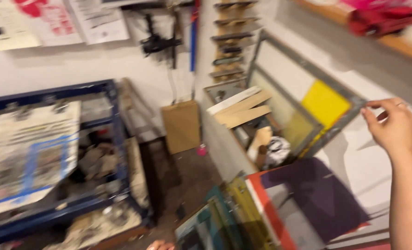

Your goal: Applying ink to a screen and using a squeegee to print a design onto a tote bag, followed by drying with a heat gun.

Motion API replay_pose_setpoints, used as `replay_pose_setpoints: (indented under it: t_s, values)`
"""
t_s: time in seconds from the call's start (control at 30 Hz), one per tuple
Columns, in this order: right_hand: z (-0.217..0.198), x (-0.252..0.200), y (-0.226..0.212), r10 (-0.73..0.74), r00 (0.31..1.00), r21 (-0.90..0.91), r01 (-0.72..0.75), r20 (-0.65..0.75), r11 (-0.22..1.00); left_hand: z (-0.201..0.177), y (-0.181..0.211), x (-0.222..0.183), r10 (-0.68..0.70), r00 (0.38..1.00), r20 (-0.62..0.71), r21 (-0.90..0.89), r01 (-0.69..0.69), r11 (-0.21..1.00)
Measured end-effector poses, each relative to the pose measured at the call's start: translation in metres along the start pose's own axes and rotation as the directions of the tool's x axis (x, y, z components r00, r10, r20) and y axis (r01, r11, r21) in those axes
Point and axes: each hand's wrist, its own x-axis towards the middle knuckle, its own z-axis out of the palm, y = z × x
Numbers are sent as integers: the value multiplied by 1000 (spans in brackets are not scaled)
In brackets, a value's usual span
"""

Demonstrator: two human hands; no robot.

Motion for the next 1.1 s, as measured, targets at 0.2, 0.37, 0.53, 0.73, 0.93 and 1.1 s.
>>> replay_pose_setpoints:
  t_s: [0.2,0.37,0.53,0.73,0.93,1.1]
  values:
    - [56,-70,-191,48,987,227,-82,151,970,-181,-38,96,-212,899,382,158,162,974]
    - [66,-111,-303,-4,979,452,-91,204,887,-296,-98,113,-324,785,527,305,182,935]
    - [52,-138,-364,-43,964,552,-114,262,826,-352,-110,134,-365,867,340,288,273,918]
    - [48,-146,-402,-32,934,498,-161,356,852,-333,-127,101,-457,719,524,289,355,889]
    - [81,-126,-448,-88,922,492,-118,377,862,-293,-146,143,-208,911,355,91,188,978]
    - [137,-77,-471,-135,878,536,-153,459,830,-247,-193,178,-46,968,246,29,40,999]
